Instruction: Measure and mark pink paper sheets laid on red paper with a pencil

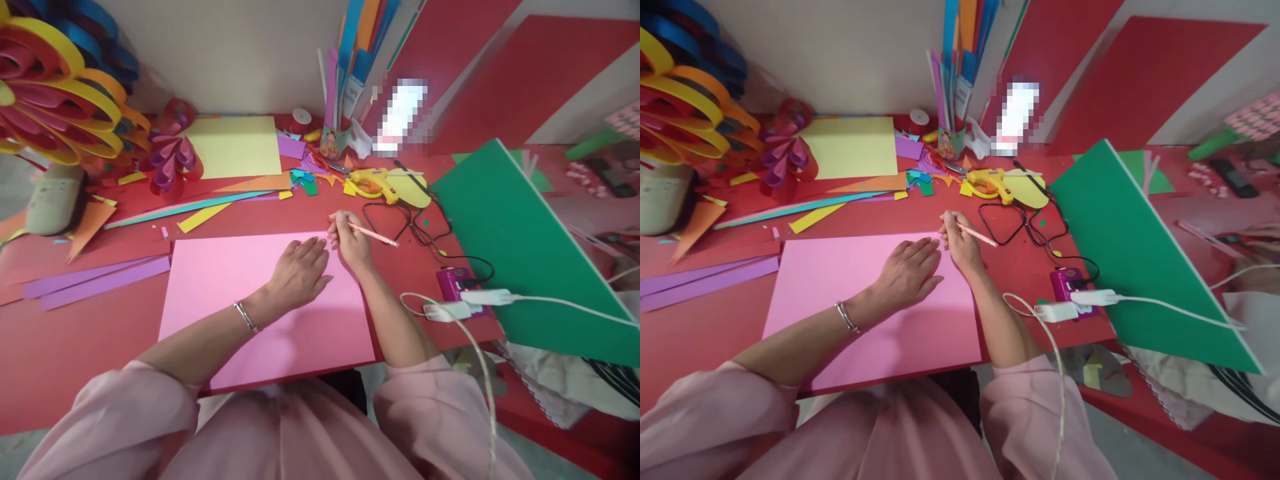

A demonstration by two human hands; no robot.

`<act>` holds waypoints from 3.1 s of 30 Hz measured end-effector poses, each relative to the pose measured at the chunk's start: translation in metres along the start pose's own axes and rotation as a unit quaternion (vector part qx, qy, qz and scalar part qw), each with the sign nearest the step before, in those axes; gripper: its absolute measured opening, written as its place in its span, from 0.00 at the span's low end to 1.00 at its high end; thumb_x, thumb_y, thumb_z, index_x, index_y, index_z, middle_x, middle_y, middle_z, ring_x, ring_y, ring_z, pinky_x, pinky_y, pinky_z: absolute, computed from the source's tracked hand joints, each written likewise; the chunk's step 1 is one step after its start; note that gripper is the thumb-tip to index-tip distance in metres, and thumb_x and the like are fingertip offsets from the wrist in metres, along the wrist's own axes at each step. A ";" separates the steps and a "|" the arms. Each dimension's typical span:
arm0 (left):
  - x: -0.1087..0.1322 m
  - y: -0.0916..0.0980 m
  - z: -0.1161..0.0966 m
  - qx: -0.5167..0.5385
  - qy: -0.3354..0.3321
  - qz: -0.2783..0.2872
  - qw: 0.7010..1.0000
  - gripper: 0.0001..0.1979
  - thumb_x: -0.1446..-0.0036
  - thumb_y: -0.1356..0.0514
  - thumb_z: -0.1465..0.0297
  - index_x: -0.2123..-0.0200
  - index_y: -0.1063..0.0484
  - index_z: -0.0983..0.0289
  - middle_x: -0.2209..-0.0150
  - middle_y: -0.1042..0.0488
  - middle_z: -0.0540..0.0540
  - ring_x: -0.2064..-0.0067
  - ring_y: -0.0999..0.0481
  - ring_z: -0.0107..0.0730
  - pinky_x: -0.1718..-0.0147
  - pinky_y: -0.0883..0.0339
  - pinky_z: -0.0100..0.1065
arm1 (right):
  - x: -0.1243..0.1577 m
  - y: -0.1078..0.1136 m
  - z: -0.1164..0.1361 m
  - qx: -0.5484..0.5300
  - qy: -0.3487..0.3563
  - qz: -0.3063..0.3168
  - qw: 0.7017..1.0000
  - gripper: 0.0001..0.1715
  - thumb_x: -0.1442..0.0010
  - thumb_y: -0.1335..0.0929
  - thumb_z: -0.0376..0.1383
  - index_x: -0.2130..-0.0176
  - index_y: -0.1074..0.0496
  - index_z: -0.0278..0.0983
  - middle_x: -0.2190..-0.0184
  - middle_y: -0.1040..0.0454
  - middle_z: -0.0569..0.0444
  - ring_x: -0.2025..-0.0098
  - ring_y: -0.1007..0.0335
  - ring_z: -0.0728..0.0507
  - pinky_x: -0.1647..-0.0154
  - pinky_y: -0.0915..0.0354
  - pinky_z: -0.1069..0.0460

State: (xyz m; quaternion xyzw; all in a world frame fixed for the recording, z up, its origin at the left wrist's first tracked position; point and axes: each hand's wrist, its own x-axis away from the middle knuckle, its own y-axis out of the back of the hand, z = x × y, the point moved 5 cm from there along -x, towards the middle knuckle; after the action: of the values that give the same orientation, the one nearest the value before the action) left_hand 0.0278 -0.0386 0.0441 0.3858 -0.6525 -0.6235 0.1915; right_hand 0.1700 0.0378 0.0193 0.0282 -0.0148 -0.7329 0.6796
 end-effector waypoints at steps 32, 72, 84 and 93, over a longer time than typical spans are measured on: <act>0.027 -0.004 0.014 -0.004 -0.112 0.013 0.994 0.33 0.29 0.46 0.45 0.32 0.30 0.61 0.29 0.32 0.61 0.27 0.36 0.58 0.27 0.51 0.63 | -0.001 0.000 -0.009 -0.046 -0.003 -0.009 0.999 0.30 0.35 0.31 0.64 0.58 0.24 0.41 0.73 0.27 0.60 0.76 0.33 0.52 0.78 0.33 0.59; 0.029 0.005 0.023 -0.006 -0.048 -0.078 0.996 0.24 0.30 0.42 0.58 0.41 0.27 0.71 0.36 0.26 0.73 0.34 0.27 0.63 0.39 0.30 0.57 | -0.005 0.027 -0.005 -0.110 0.028 -0.212 0.971 0.31 0.35 0.33 0.65 0.59 0.29 0.42 0.75 0.33 0.66 0.81 0.40 0.56 0.84 0.42 0.61; 0.028 0.003 0.025 0.024 -0.027 -0.042 0.998 0.23 0.29 0.42 0.58 0.40 0.27 0.67 0.34 0.27 0.72 0.31 0.30 0.61 0.37 0.33 0.59 | -0.005 0.025 -0.005 -0.090 0.020 -0.183 0.979 0.31 0.36 0.32 0.66 0.58 0.29 0.42 0.75 0.32 0.64 0.79 0.38 0.55 0.82 0.41 0.60; 0.027 0.005 0.024 0.007 -0.043 -0.059 0.997 0.24 0.29 0.42 0.58 0.41 0.27 0.70 0.35 0.27 0.72 0.33 0.28 0.62 0.39 0.31 0.58 | -0.005 0.023 -0.006 -0.100 0.014 -0.174 0.980 0.32 0.39 0.30 0.66 0.59 0.27 0.41 0.75 0.31 0.64 0.80 0.38 0.54 0.83 0.40 0.60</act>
State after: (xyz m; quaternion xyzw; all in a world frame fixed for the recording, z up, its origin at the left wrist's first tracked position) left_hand -0.0081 -0.0433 0.0387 0.3973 -0.6405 -0.6454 0.1239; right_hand 0.1938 0.0412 0.0151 -0.0273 0.0732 -0.8372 0.5413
